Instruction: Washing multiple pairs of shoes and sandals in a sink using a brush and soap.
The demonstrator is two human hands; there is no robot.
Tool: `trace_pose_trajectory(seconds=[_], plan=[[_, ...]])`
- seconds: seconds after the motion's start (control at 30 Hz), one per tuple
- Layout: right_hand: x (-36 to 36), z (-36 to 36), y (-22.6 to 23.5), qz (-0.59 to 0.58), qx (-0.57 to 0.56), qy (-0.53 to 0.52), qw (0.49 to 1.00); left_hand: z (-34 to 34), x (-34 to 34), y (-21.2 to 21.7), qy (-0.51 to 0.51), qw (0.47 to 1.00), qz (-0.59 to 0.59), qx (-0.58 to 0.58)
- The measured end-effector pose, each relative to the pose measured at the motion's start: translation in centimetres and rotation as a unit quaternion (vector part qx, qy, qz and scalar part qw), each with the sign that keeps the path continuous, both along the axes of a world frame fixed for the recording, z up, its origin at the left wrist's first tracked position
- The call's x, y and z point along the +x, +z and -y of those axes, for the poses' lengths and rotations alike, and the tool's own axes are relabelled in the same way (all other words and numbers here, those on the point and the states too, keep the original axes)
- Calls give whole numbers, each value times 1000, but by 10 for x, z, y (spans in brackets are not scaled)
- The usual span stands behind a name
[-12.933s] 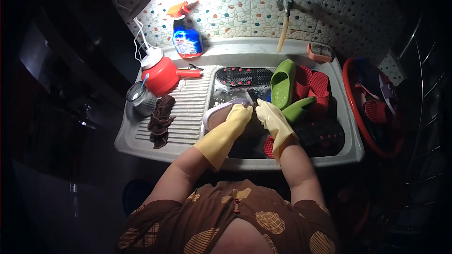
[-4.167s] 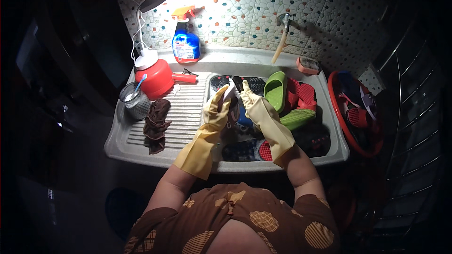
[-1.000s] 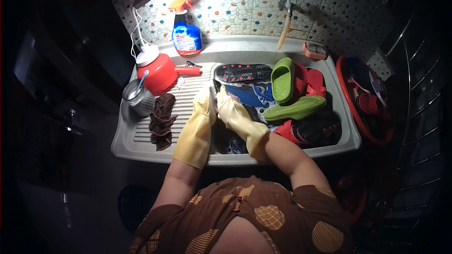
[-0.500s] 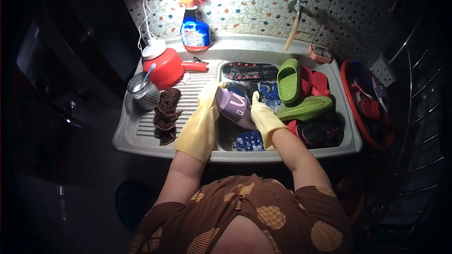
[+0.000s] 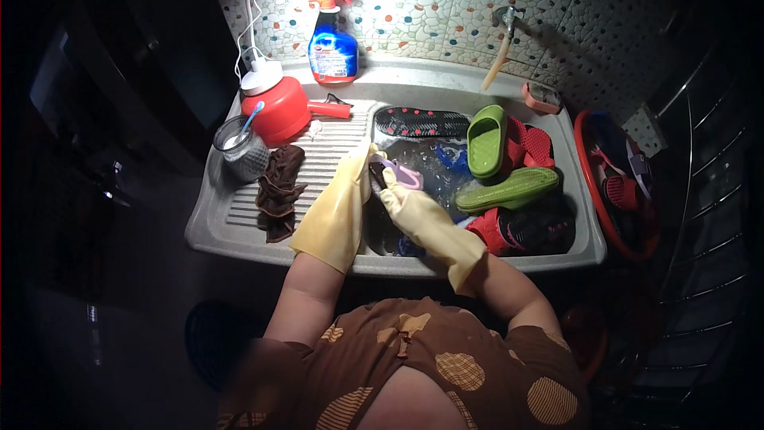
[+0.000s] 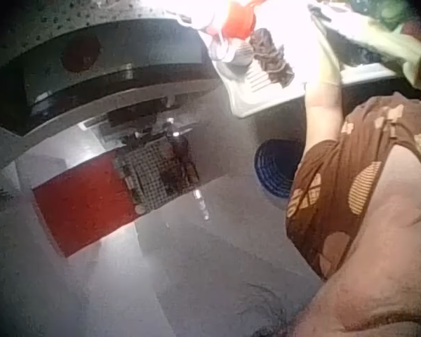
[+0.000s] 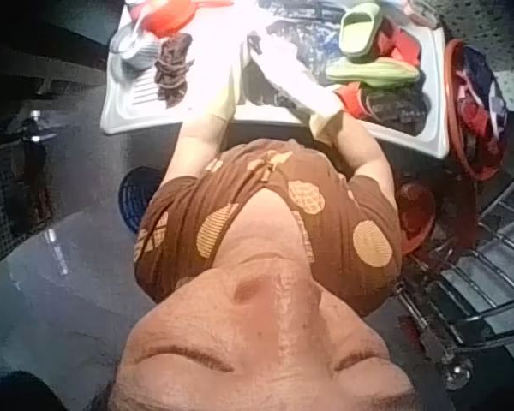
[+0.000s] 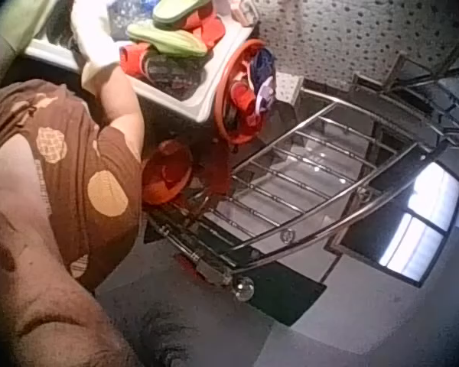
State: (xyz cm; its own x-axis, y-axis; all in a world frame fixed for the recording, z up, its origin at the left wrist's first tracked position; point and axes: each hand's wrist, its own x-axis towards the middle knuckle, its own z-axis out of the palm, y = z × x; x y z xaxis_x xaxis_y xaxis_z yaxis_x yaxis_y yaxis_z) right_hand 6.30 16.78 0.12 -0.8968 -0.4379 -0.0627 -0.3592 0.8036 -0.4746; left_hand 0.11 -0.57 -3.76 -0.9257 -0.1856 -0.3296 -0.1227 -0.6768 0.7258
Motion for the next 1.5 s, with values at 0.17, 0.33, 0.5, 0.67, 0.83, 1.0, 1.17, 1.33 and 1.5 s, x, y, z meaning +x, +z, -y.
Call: trace_pose_trajectory(seconds=[0.17, 0.33, 0.5, 0.67, 0.83, 1.0, 1.17, 1.33, 1.5], plan=[[-33, 12, -21, 138, -178, -43, 973, -10, 3, 2, -7, 951, 146, -271], [-51, -3, 7, 97, -213, -175, 957, -30, 18, 21, -81, 903, 51, -418], [-71, -24, 17, 282, -465, -148, 826, -37, 26, 53, -9, 970, -127, -207], [-79, -44, 5, 242, -450, -191, 838, -37, 45, 73, -35, 896, -186, -402], [-62, -41, 0, 238, -329, -179, 896, -38, 60, 65, -112, 860, -24, -498], [-51, -35, 4, 221, -219, -145, 939, -36, 60, 53, -234, 835, 39, -496], [-58, -42, 7, 248, -270, -173, 914, -48, 64, 74, -167, 815, 139, -537], [-67, -53, 2, 238, -417, -196, 855, -35, 64, 98, -105, 905, -53, -408], [-71, -54, -18, 265, -384, -165, 869, -24, 67, 89, -130, 795, -120, -581]])
